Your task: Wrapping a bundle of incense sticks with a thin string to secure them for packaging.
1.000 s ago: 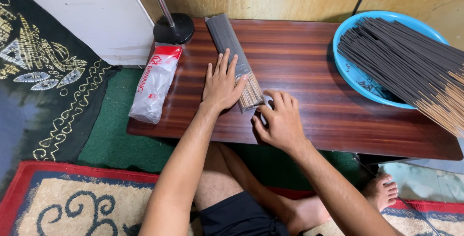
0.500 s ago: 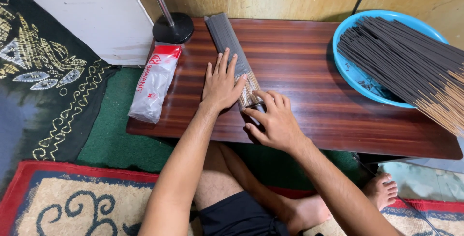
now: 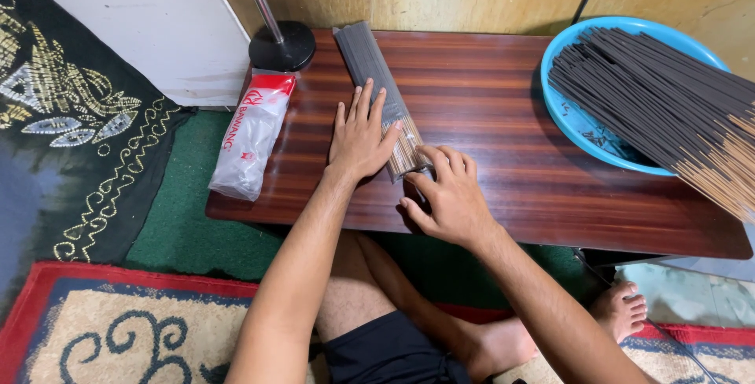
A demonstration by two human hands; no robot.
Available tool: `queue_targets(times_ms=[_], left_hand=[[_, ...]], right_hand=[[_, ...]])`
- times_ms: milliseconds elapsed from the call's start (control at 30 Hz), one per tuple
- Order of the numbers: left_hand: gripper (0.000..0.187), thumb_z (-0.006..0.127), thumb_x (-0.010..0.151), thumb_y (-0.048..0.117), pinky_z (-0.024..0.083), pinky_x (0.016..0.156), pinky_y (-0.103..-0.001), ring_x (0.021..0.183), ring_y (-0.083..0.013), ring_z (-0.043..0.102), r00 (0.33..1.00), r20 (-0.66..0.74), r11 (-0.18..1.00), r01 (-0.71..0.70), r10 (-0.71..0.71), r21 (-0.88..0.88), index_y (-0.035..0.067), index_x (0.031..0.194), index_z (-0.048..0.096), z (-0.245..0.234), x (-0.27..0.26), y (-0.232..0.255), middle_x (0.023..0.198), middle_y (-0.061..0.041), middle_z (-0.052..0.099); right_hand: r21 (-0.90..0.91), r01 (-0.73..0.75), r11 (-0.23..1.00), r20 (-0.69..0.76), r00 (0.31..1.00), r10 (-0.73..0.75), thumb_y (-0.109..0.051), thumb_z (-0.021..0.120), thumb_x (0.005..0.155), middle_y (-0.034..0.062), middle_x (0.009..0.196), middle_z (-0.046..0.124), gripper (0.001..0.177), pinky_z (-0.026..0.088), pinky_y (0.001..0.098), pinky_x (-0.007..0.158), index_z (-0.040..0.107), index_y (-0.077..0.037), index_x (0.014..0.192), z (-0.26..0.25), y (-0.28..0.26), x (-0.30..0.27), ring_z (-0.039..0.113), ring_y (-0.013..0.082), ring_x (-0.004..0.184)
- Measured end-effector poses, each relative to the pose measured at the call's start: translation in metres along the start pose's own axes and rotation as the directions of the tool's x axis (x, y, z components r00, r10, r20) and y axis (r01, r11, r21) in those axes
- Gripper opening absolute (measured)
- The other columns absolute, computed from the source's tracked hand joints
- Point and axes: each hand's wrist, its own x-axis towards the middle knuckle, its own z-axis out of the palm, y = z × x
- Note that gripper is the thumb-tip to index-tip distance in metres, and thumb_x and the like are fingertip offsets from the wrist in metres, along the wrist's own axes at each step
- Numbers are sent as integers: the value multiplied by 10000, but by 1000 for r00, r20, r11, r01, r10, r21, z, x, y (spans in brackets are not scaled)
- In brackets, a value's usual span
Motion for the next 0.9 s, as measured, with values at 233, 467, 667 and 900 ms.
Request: queue_targets(times_ms=[233, 467, 667, 900], left_hand=[[695, 419, 1050, 500, 183, 1217, -643, 1544, -384, 226, 1000, -12, 1000, -10, 10, 2, 79, 1588, 297, 1, 0, -1, 1678, -192, 154], [694, 414, 1050, 502, 169, 1220, -641, 1548, -380, 211, 1000, 1, 1000, 0, 0, -10, 83, 1591, 296, 0, 0, -1, 1681, -188, 148], [689, 415, 1044, 494, 142, 1214, -654, 1555, -391, 160, 999, 43, 998, 25, -22, -64, 83, 1585, 307, -4, 2, 0, 1685, -186, 133], [580, 662, 956, 300, 198, 1156, -695, 1529, -426, 197, 950, -277, 974, -186, 145, -130, 41, 1453, 512, -2, 14, 69, 1643, -211, 243]], right_hand=[[-11, -27, 1000, -36, 999, 26, -458, 670, 872, 124, 1376, 540, 365, 335, 511, 1027, 701, -133, 1035, -3, -4, 1, 470, 354, 1295], [-33, -65, 997, -72, 995, 62, -459, 677, 880, 131, 1354, 557, 371, 341, 510, 1020, 700, -106, 991, -4, -4, 0, 490, 355, 1276], [30, -77, 997, -78, 994, 79, -419, 685, 879, 126, 1339, 565, 317, 359, 516, 1010, 686, -122, 989, -16, 3, -1, 510, 360, 1254], [-129, -168, 977, -16, 986, 167, -339, 734, 844, 127, 1268, 578, 322, 398, 538, 985, 691, -125, 1080, -90, 82, -2, 529, 378, 1239]])
